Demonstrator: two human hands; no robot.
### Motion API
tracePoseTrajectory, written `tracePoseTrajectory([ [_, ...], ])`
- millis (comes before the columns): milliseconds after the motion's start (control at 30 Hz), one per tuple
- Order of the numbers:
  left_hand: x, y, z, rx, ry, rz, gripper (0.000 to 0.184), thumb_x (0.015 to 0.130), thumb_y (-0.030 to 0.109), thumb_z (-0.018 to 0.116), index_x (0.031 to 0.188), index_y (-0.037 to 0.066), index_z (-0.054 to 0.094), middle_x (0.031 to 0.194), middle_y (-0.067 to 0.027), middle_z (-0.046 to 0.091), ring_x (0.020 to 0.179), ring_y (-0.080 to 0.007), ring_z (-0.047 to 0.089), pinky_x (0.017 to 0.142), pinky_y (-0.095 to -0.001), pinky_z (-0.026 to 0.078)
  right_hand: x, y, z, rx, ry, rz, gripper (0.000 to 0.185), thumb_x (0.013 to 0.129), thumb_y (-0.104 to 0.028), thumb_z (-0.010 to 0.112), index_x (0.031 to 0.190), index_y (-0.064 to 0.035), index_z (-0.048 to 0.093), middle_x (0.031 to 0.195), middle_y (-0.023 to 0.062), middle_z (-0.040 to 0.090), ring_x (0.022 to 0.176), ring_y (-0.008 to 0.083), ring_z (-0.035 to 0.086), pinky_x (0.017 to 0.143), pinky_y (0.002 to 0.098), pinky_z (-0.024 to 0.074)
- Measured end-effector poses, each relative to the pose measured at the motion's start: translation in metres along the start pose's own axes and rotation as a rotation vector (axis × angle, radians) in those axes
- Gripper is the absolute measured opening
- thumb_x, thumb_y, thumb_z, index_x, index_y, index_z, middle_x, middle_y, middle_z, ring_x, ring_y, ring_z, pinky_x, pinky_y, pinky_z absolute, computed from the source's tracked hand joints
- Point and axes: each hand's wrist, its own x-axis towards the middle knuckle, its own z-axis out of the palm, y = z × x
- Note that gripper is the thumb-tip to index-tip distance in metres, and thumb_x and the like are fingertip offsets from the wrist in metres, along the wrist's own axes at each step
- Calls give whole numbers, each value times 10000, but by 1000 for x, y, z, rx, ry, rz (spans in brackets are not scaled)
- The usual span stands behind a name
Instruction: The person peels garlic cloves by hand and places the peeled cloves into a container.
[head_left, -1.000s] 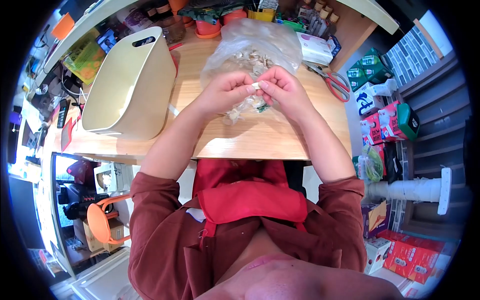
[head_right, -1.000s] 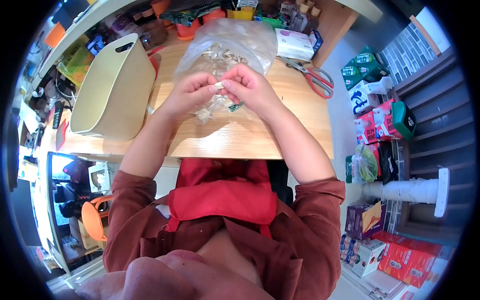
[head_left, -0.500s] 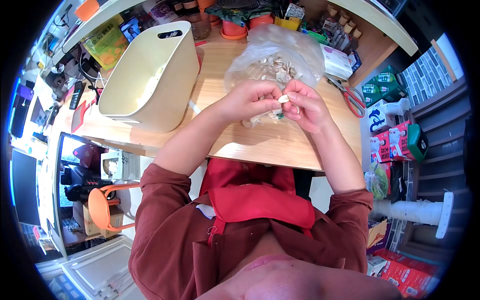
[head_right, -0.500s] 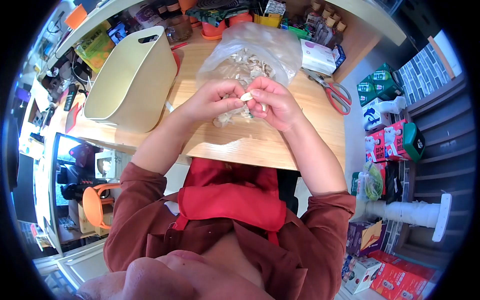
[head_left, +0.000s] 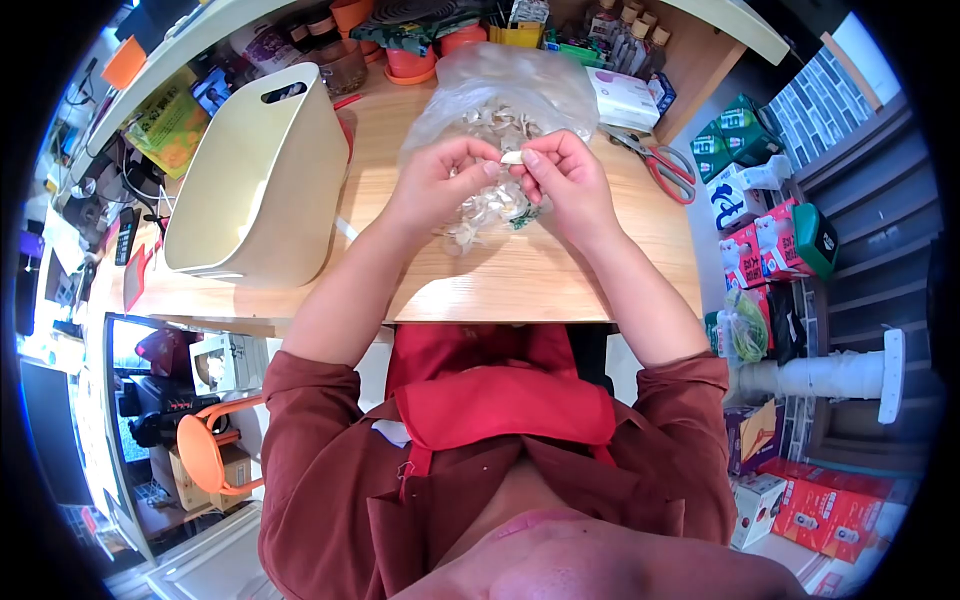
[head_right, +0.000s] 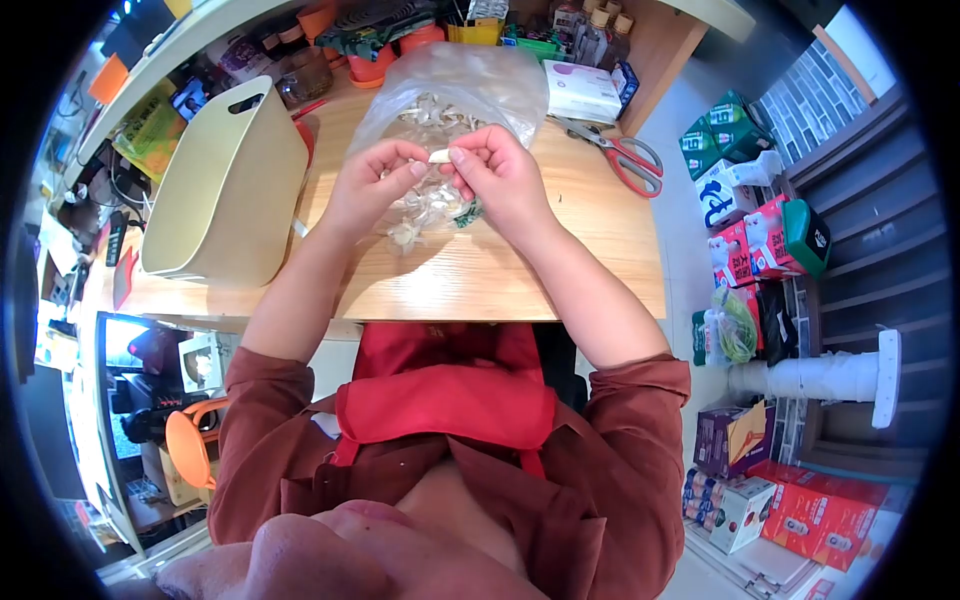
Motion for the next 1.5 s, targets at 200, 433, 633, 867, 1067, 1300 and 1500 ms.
tracePoseTrajectory([
  [200,1,-3,0,-16,45,1,126,830,113,603,925,32,586,817,37,561,742,-27,485,661,-175,386,-3,0,5,-183,-7,-29,102,859,-46,540,940,-13,487,802,70,600,640,72,533,542,191,433],
  [433,4,-7,-3,146,93,46,75,822,62,575,882,19,587,794,36,563,711,-19,480,632,-167,381,-4,-2,6,-192,-22,-6,101,853,-49,549,930,-15,494,812,62,604,645,66,534,546,187,431],
  [633,4,-7,-2,90,108,55,28,821,50,553,830,26,563,757,41,548,670,-12,456,591,-161,355,-3,1,5,-281,-70,5,151,851,-52,547,994,-23,508,820,46,607,654,58,532,556,176,427],
  [867,2,2,-1,-250,111,-26,29,826,70,540,805,53,551,693,48,509,603,-1,419,532,-169,328,0,-7,3,-40,-115,107,259,860,-73,524,1111,-14,503,819,62,609,636,69,518,537,185,409],
  [1067,10,-8,0,166,295,60,80,797,76,583,858,46,541,609,79,428,563,-28,412,515,-179,324,4,-11,-8,450,-136,301,254,879,-96,479,1110,6,507,820,83,584,634,89,497,516,188,390],
  [1300,10,-12,-3,255,235,79,200,799,39,527,998,45,517,786,36,480,679,-40,439,601,-181,359,6,-8,-15,787,-160,428,132,863,-79,511,959,12,513,825,86,522,653,128,480,431,153,340],
  [1500,10,-9,-7,-139,64,-102,245,843,-1,422,1077,24,490,901,0,502,755,-62,473,651,-178,385,5,-9,-13,593,-141,434,96,839,-40,543,919,-4,506,801,92,518,595,114,461,360,131,274],
])
